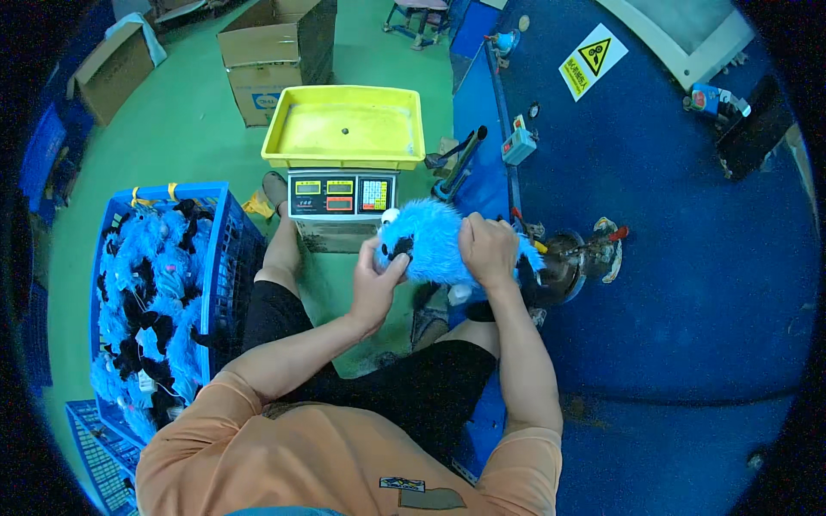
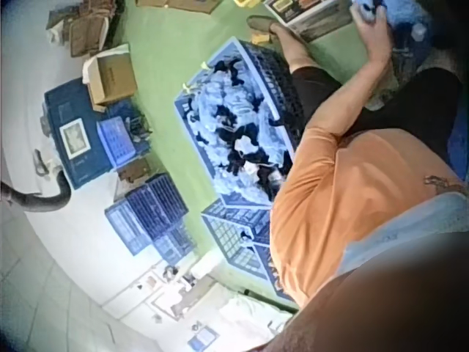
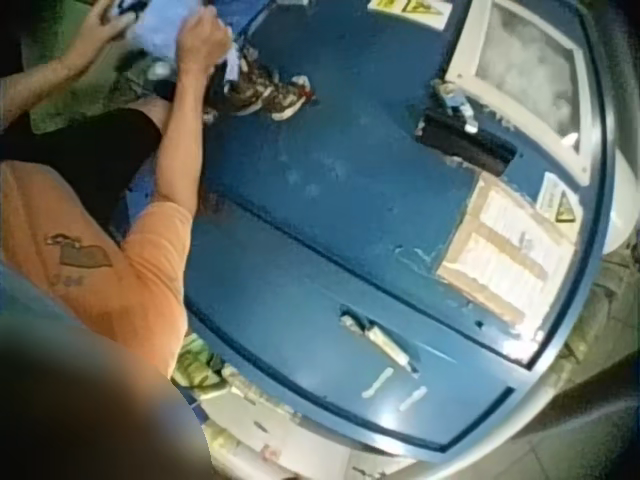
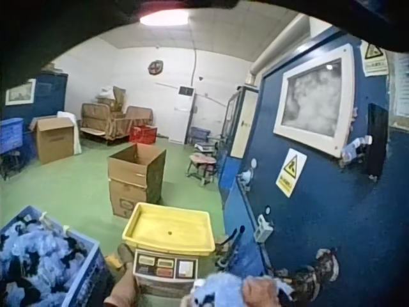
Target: Filling plush toys with stuffing material using a machine nozzle and weighing them on a digital scale.
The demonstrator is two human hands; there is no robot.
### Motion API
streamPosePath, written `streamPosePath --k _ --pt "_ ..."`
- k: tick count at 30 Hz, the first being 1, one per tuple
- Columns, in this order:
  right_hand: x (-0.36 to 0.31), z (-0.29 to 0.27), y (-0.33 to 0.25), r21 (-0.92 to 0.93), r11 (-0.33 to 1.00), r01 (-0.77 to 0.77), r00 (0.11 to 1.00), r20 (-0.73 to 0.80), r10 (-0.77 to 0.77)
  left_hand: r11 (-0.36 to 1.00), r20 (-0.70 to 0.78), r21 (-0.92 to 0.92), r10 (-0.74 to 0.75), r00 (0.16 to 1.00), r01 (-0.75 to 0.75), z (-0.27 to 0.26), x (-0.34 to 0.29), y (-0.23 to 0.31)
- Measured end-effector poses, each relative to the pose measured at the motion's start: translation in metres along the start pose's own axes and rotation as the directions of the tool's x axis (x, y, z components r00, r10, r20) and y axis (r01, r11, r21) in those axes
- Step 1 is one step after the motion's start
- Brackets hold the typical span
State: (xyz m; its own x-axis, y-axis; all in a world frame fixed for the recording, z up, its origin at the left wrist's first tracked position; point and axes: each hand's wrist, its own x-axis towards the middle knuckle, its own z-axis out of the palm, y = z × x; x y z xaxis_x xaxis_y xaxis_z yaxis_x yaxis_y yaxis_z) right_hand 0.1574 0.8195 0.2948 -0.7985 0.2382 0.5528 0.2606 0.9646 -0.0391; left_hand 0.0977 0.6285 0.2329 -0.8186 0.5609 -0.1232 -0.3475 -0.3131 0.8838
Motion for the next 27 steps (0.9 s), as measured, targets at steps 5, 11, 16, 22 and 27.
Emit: streamPosePath --k 5,11,16,22,27 --pt "0.004 0.012 -0.011 0.006 0.998 -0.055 0.998 -0.017 0.055 0.987 0.007 0.146 0.060 0.998 -0.061 -0.019 0.007 0.013" --pt "-0.017 0.004 0.032 -0.006 0.994 -0.109 0.989 -0.104 0.108 0.996 0.173 0.028 0.073 0.982 -0.079 0.004 0.022 0.002" --pt "0.001 0.006 -0.005 -0.017 0.990 -0.139 0.989 -0.060 0.137 0.998 0.117 0.001 0.060 0.991 -0.061 -0.023 0.021 0.010" --pt "0.014 0.007 -0.040 0.054 0.989 -0.138 0.990 0.019 0.138 0.998 0.036 -0.055 0.027 0.999 -0.025 -0.046 0.015 0.015" --pt "0.024 0.010 -0.057 0.082 0.988 -0.134 0.990 0.057 0.130 0.994 -0.043 -0.106 0.033 0.999 -0.037 -0.053 0.010 0.016"
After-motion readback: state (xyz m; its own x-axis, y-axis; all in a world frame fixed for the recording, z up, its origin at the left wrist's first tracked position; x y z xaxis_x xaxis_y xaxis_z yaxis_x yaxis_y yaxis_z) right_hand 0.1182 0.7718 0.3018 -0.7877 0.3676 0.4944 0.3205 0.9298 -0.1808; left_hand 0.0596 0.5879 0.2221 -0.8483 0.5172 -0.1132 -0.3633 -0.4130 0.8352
